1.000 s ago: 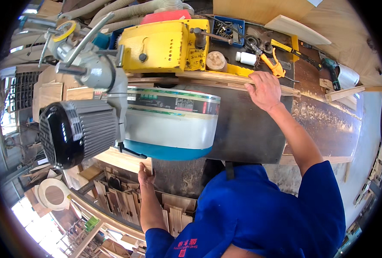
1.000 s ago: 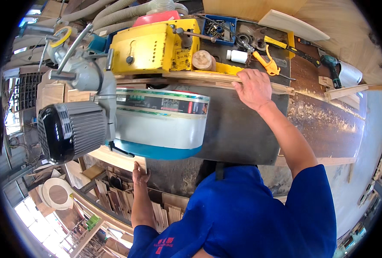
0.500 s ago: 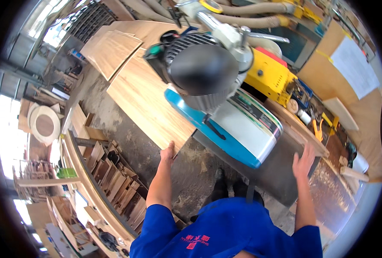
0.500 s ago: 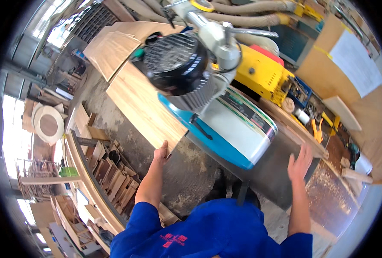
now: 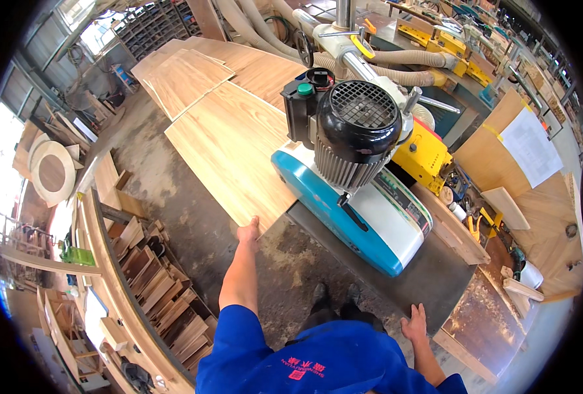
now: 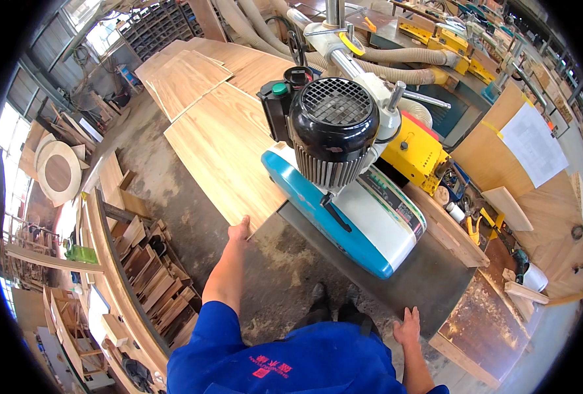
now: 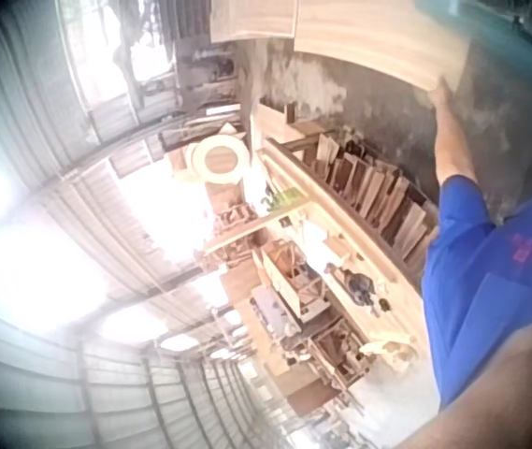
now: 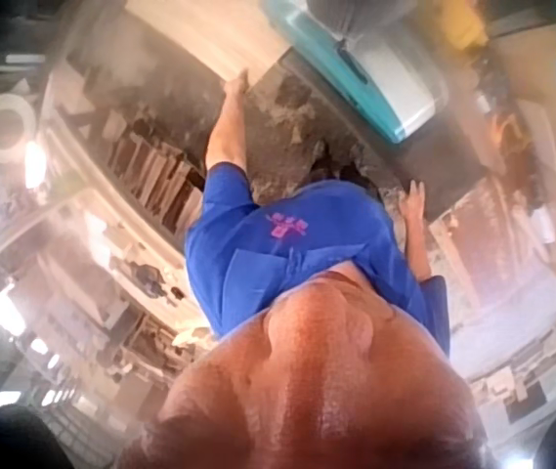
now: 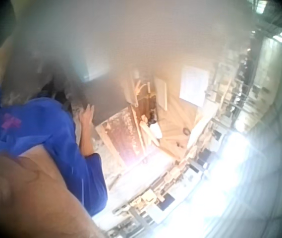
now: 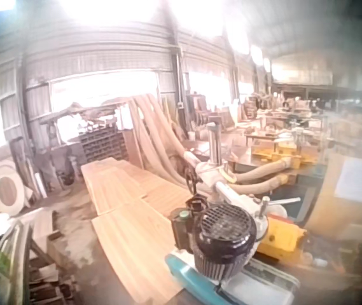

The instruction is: The person measures a large wooden board with a folding ruler, then uses a hammer to adjust a yellow machine component. They subsequently pick up a smaller wooden panel and feed it through a blue and white edge banding machine to apply a strip to its edge.

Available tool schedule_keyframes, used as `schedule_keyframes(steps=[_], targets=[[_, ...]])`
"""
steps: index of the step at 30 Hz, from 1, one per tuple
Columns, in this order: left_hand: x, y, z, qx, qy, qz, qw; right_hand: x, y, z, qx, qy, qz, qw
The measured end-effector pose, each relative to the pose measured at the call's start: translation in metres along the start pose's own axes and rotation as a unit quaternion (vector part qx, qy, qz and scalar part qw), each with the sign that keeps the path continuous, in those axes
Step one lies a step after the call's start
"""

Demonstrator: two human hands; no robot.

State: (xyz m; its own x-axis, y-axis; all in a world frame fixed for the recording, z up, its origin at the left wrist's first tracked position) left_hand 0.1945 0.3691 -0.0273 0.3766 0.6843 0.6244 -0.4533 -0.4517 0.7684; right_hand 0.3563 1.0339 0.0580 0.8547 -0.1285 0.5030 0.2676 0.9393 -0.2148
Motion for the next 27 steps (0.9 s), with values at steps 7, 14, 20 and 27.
schedule_keyframes(steps=[7,14,20,27], targets=[[-0.029,0.028,0.012,-0.023,0.038,-0.027,0.999,-0.009,-0.01,-0.003,0.013,-0.064,-0.003,0.998],[-0.08,0.035,0.003,0.013,-0.004,-0.016,1.0,-0.017,0.006,-0.011,0.057,-0.113,-0.019,0.992],[-0.118,0.054,0.031,0.033,-0.025,-0.076,0.996,-0.031,-0.005,-0.013,0.06,-0.146,-0.023,0.987],[-0.121,0.063,0.066,0.008,-0.091,-0.14,0.986,-0.018,-0.003,-0.008,0.048,-0.133,-0.026,0.99]])
Point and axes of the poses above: each hand's wrist, its own x-axis away from the middle knuckle, its own z-axis out of the back of the hand, y = z × x, the point moved 7 cm from there along -x, towards the middle knuckle, and after that the axes turned 3 degrees about x, right-handed, at the moved point
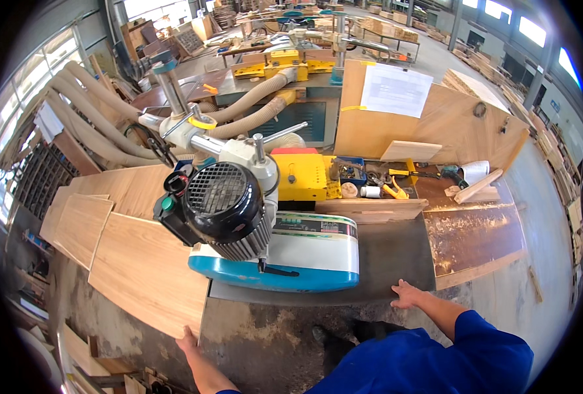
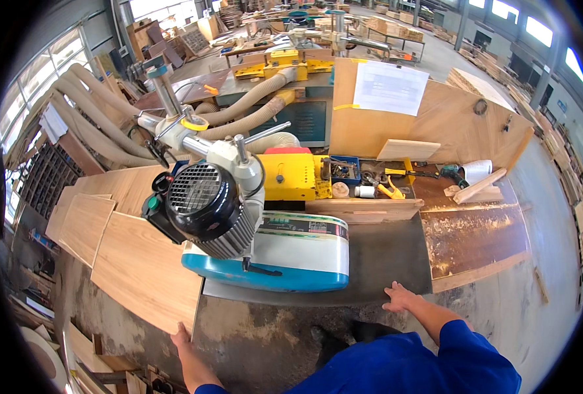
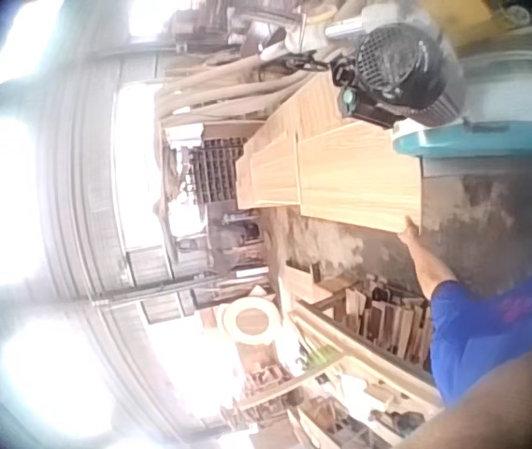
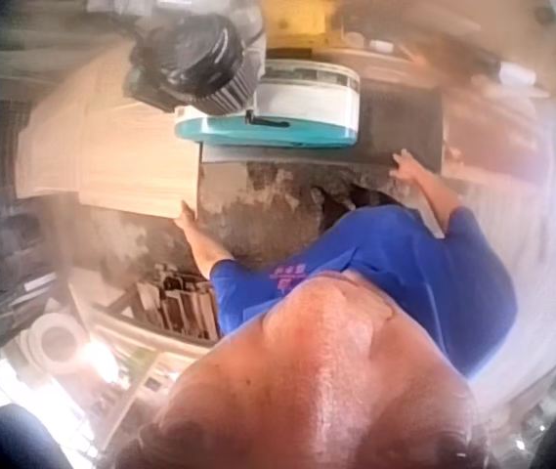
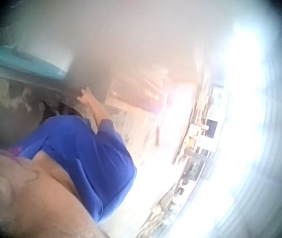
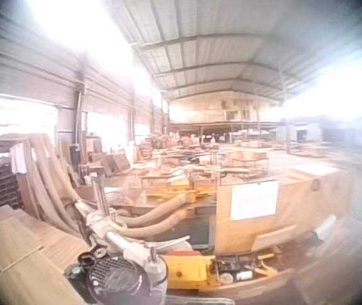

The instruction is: The person measures a large wooden board with a folding ruler, then uses a hammer to adjust a yellow machine component. They subsequently pick up a smaller wooden panel and feed it through a blue and white edge banding machine to apply a strip to its edge.

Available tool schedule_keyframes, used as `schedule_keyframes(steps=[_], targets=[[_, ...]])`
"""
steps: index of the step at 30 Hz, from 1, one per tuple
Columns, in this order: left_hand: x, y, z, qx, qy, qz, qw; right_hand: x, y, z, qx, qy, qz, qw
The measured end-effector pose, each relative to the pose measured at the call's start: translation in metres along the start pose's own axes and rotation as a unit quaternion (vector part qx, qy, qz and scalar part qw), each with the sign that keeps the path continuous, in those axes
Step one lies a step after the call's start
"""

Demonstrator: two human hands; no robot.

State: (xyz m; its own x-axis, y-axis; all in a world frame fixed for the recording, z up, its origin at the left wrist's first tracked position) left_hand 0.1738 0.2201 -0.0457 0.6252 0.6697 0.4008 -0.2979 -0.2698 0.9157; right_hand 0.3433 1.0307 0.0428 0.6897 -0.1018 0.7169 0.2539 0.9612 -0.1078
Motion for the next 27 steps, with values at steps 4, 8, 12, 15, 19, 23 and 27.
schedule_keyframes(steps=[4,8,12,15,19,23,27], targets=[[0.012,-0.008,0.044,-0.056,-0.002,0.024,0.998,-0.004,-0.002,-0.001,-0.01,0.0,0.013,1.0],[0.068,-0.023,0.041,-0.041,-0.061,0.057,0.996,0.01,-0.009,0.011,-0.009,-0.038,-0.004,0.999],[0.12,-0.066,0.06,-0.038,-0.088,0.024,0.995,0.014,-0.028,0.031,0.006,-0.062,-0.022,0.998],[0.167,-0.111,0.068,-0.056,-0.1,0.014,0.993,0.007,-0.032,0.034,0.028,-0.038,-0.007,0.999],[0.274,-0.148,0.044,-0.057,-0.09,0.018,0.994,0.015,-0.045,0.032,0.024,-0.03,0.132,0.991],[0.384,-0.197,0.036,-0.016,-0.092,-0.023,0.995,0.018,-0.084,-0.013,-0.089,0.01,0.302,0.949],[0.531,-0.173,-0.063,0.034,-0.146,-0.094,0.984,0.027,-0.067,-0.071,-0.165,-0.157,0.25,0.941]])
Point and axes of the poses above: each hand's wrist, its own x-axis away from the middle knuckle, its own z-axis out of the back of the hand, y = z × x, the point moved 7 cm from there along -x, towards the middle knuckle, and after that the axes turned 3 degrees about x, right-handed, at the moved point
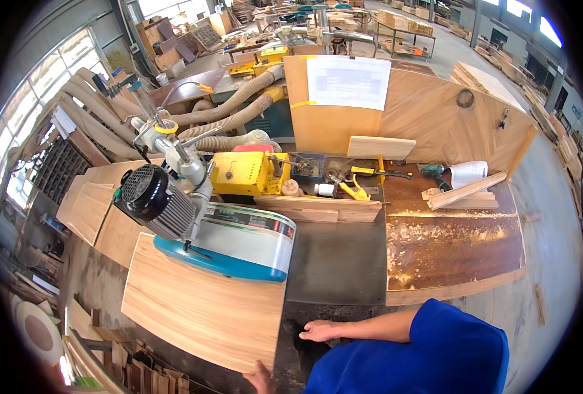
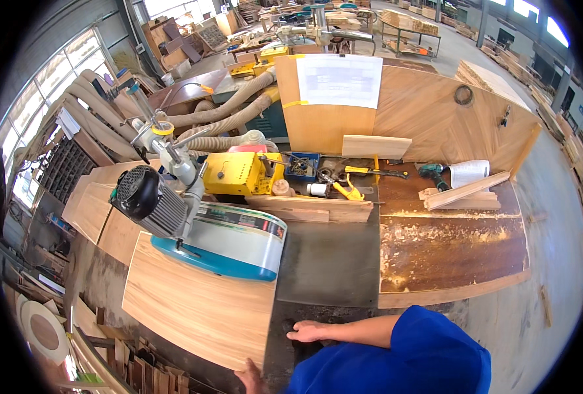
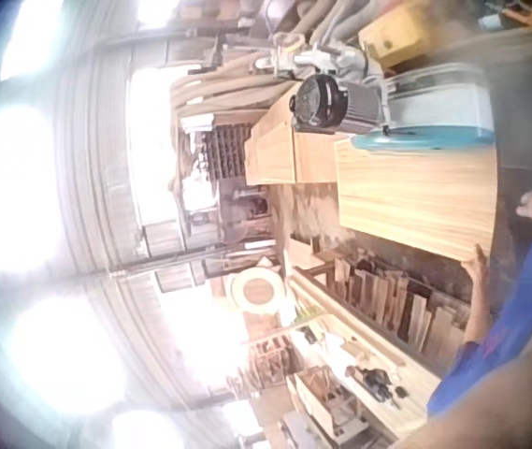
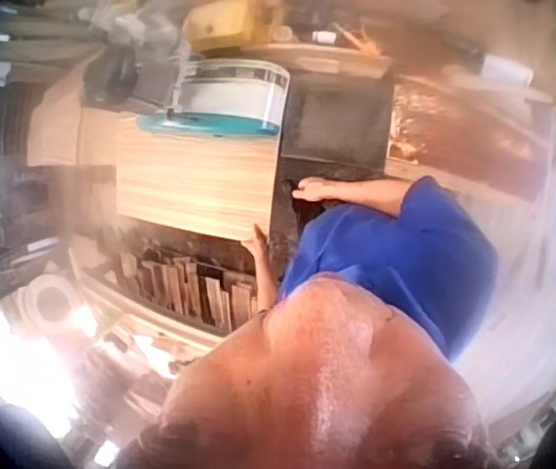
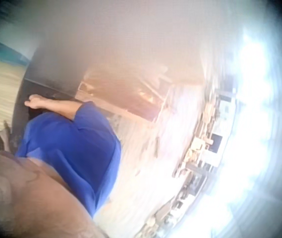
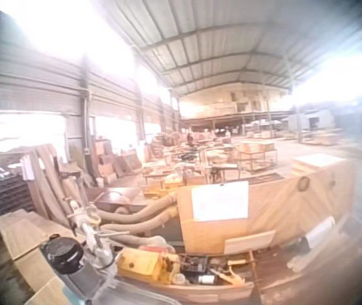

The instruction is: The person measures a large wooden board with a folding ruler, then uses a hammer to adjust a yellow machine component. They subsequently pick up a smaller wooden panel and feed it through a blue and white edge banding machine to apply a strip to its edge.

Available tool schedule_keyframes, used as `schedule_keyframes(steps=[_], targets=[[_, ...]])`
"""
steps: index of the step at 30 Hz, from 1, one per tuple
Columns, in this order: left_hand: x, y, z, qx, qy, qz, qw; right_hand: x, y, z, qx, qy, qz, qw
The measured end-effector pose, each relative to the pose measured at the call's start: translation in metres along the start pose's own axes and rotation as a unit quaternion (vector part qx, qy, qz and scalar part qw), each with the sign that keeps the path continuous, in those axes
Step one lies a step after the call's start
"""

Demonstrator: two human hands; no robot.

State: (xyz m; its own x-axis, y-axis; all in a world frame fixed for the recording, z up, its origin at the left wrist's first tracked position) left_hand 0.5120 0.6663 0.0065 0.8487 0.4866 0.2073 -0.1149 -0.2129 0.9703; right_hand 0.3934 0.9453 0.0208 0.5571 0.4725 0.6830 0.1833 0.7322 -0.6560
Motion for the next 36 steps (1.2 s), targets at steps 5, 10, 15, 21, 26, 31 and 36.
schedule_keyframes(steps=[5,10,15,21,26,31,36], targets=[[0.1,-0.076,-0.06,0.02,0.043,0.247,0.968,0.003,0.077,-0.065,-0.227,-0.09,-0.141,0.959],[0.178,-0.071,-0.113,0.185,-0.047,0.404,0.895,0.069,0.098,-0.067,-0.468,0.0,-0.145,0.872],[0.11,-0.032,-0.057,0.227,0.045,0.298,0.926,0.124,0.159,-0.038,-0.445,0.031,-0.116,0.887],[0.02,-0.013,0.085,0.241,0.165,0.191,0.937,0.208,0.196,-0.019,-0.407,0.008,-0.107,0.907],[0.033,-0.016,0.114,0.154,0.181,0.172,0.956,0.254,0.208,-0.005,-0.381,-0.007,-0.132,0.915],[0.121,-0.009,0.098,0.173,0.231,0.168,0.943,0.254,0.232,0.038,-0.264,0.036,-0.151,0.952],[0.241,-0.019,0.053,0.27,0.261,0.213,0.902,0.227,0.241,0.117,0.087,0.224,-0.202,0.949]])
Point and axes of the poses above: each hand's wrist, its own x-axis away from the middle knuckle, its own z-axis out of the back of the hand, y = z × x, the point moved 7 cm from there along -x, towards the middle knuckle, and after that the axes turned 3 degrees about x, right-handed, at the moved point
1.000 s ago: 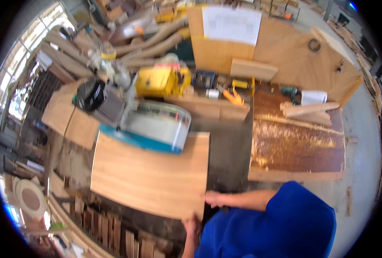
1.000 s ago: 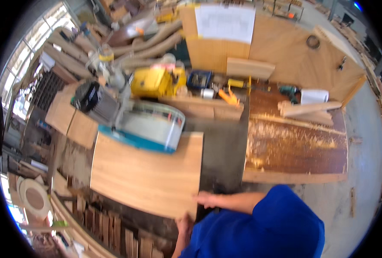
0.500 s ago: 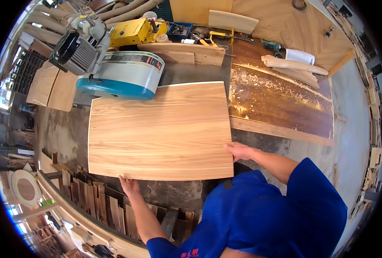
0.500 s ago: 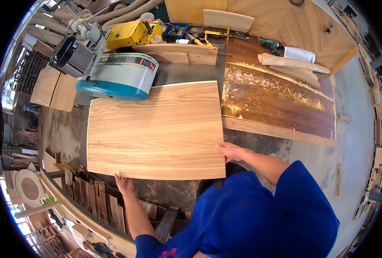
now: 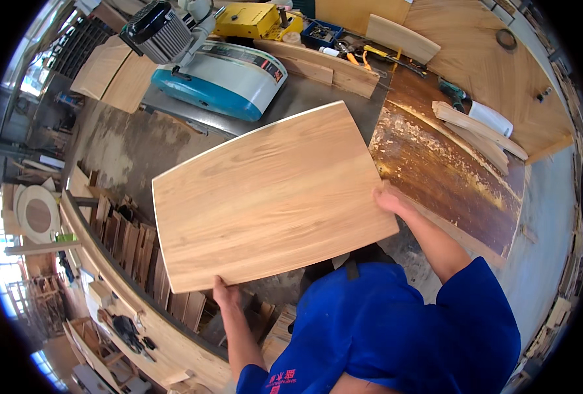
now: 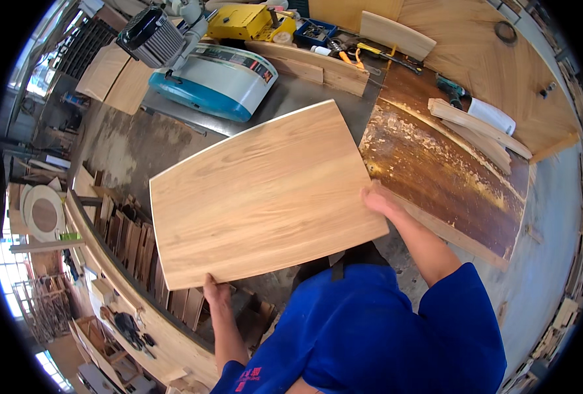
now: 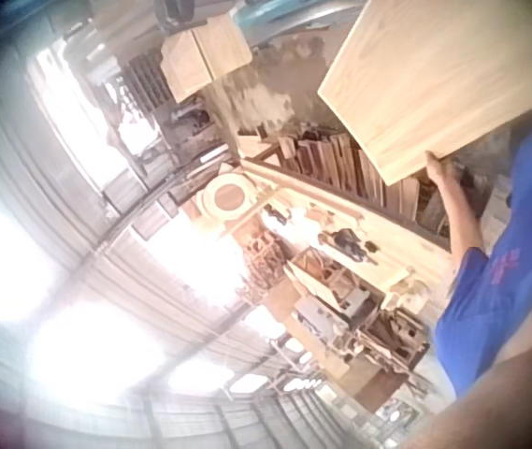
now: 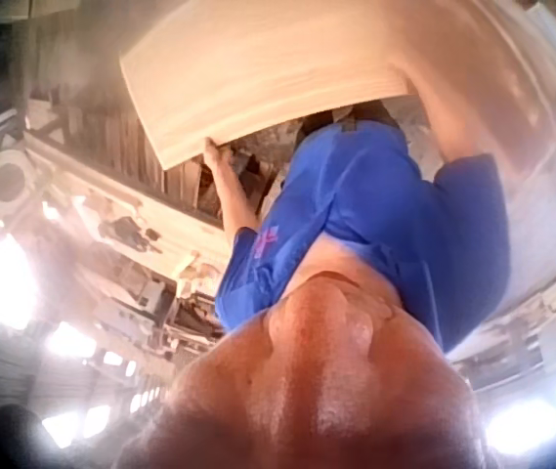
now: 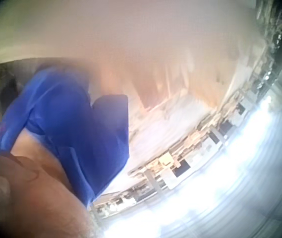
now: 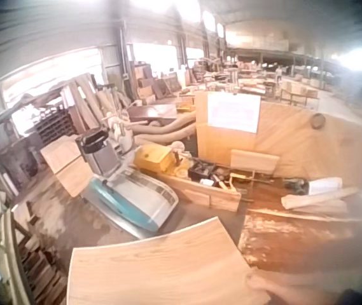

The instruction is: The person measures a large wooden board with a folding ruler, then uses a hammer to adjust a yellow machine component. They subsequently pick up a smaller wooden panel and feed it through a blue and white edge banding machine to apply a strip to its edge.

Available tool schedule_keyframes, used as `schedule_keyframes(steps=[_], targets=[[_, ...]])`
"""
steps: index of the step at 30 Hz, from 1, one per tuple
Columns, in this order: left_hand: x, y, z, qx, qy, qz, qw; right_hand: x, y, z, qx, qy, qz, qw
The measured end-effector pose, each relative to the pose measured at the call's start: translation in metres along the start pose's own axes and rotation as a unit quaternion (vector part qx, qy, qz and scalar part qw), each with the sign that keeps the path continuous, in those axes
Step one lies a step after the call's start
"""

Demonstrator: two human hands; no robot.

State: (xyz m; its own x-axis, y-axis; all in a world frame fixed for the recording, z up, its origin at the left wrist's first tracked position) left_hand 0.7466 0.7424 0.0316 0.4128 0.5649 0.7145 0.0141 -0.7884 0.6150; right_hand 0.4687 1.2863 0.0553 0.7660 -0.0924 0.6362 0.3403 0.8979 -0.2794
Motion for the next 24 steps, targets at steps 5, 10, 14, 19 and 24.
schedule_keyframes(steps=[5,10,14,19,24], targets=[[0.06,-0.123,0.066,0.146,0.104,0.097,0.979,0.003,-0.062,0.041,0.177,0.104,0.162,0.965],[0.131,-0.218,0.015,0.185,0.168,0.177,0.952,-0.048,-0.056,0.052,0.227,0.128,0.231,0.937],[0.155,-0.27,-0.021,0.248,0.157,0.214,0.932,-0.092,-0.058,0.079,0.24,0.102,0.267,0.928],[0.162,-0.309,-0.044,0.23,0.154,0.224,0.935,-0.135,-0.067,0.102,0.262,0.102,0.301,0.911],[0.161,-0.326,-0.059,0.243,0.155,0.215,0.933,-0.157,-0.082,0.116,0.274,0.097,0.322,0.901]])
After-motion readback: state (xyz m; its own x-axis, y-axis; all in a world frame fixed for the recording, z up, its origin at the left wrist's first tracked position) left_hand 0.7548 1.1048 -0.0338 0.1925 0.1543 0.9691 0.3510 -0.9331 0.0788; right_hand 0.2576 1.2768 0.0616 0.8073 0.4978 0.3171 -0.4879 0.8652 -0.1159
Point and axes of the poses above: each hand's wrist, its own x-axis away from the middle knuckle, its own z-axis out of the back of the hand, y = z × x, the point moved 7 cm from there along -x, towards the middle knuckle, and after that the axes turned 3 degrees about x, right-handed, at the moved point
